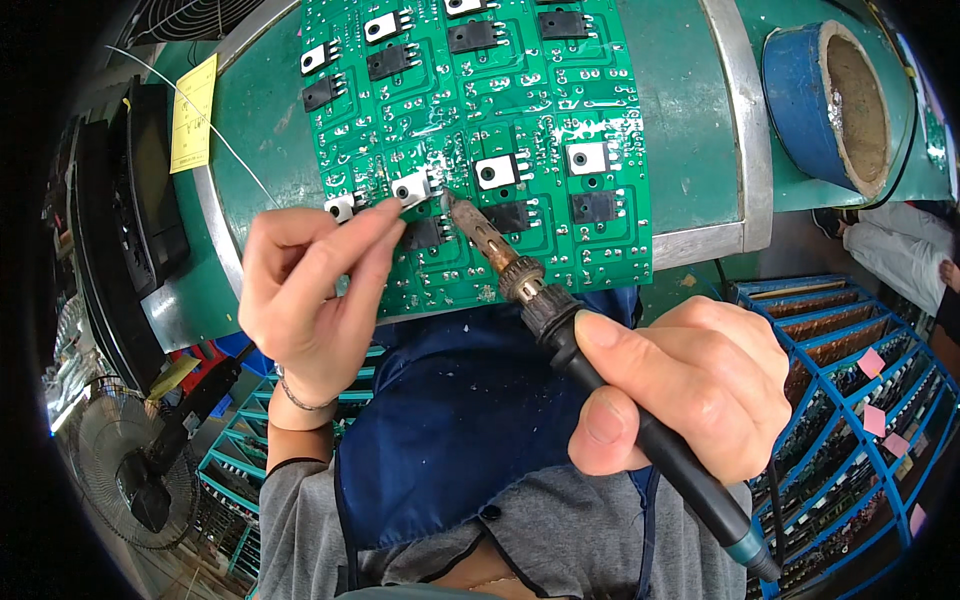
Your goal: The person solders electronic components onto a printed circuit board using a soldering iron and solder wire.
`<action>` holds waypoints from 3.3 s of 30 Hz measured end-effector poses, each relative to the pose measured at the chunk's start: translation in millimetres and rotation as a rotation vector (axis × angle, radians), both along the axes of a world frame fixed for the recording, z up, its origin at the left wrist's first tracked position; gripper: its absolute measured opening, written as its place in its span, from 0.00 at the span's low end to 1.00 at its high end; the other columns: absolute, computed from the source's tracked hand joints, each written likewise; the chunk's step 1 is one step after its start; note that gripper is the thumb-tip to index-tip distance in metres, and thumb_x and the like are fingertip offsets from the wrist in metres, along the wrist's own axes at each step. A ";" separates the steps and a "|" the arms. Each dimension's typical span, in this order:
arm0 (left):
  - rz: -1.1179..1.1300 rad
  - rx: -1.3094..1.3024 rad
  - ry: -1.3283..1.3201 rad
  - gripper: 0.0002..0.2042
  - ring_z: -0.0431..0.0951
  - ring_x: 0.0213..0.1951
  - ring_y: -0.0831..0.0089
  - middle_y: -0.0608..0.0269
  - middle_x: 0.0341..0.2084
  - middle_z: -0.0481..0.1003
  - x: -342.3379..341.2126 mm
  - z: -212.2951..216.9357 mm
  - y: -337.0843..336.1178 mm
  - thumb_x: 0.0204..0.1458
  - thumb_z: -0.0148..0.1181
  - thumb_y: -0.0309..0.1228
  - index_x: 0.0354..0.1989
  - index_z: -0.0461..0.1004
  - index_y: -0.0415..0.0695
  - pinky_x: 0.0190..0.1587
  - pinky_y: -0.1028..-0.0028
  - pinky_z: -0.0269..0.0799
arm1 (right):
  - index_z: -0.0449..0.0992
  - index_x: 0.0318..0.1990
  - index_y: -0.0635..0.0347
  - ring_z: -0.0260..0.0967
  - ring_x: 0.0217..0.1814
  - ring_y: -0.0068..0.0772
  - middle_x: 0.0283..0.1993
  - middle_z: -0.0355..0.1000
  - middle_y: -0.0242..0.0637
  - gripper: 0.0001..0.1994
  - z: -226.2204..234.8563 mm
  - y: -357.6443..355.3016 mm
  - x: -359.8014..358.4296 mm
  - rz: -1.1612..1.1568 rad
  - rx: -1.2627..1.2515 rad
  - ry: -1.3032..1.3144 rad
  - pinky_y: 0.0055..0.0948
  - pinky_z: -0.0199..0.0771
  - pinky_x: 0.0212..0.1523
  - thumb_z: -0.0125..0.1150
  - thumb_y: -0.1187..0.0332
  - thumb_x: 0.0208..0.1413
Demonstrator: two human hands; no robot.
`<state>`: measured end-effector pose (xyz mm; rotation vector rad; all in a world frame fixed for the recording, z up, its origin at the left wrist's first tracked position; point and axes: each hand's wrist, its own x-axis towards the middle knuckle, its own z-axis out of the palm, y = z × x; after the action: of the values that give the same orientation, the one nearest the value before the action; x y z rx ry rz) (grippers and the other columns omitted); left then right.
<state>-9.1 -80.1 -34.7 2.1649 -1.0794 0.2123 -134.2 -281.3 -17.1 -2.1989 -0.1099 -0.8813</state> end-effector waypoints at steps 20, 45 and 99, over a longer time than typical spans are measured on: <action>0.051 -0.012 0.143 0.13 0.69 0.20 0.77 0.64 0.24 0.68 6.8 10.3 -4.2 0.38 0.69 0.17 0.36 0.80 0.41 0.20 0.78 0.64 | 0.75 0.29 0.70 0.58 0.15 0.25 0.16 0.65 0.36 0.18 5.4 -5.4 -3.0 -0.107 0.100 0.087 0.23 0.54 0.18 0.49 0.60 0.57; -0.047 0.023 -0.085 0.16 0.68 0.20 0.76 0.66 0.22 0.67 8.3 -2.1 -7.2 0.32 0.68 0.17 0.35 0.80 0.40 0.19 0.77 0.63 | 0.76 0.32 0.72 0.60 0.13 0.23 0.18 0.71 0.37 0.10 8.7 -15.6 10.5 0.021 0.093 0.137 0.22 0.60 0.15 0.62 0.70 0.49; -0.017 0.000 0.102 0.12 0.66 0.21 0.83 0.68 0.24 0.70 -14.5 6.7 -40.5 0.37 0.71 0.17 0.32 0.81 0.42 0.20 0.82 0.59 | 0.76 0.31 0.70 0.59 0.12 0.22 0.18 0.70 0.35 0.13 4.3 -42.3 -18.6 -0.074 0.135 0.091 0.21 0.56 0.13 0.61 0.65 0.53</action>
<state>-23.6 -120.5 -28.0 2.1416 -1.0393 0.0925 -152.8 -323.6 -12.8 -2.1239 0.0733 -0.8032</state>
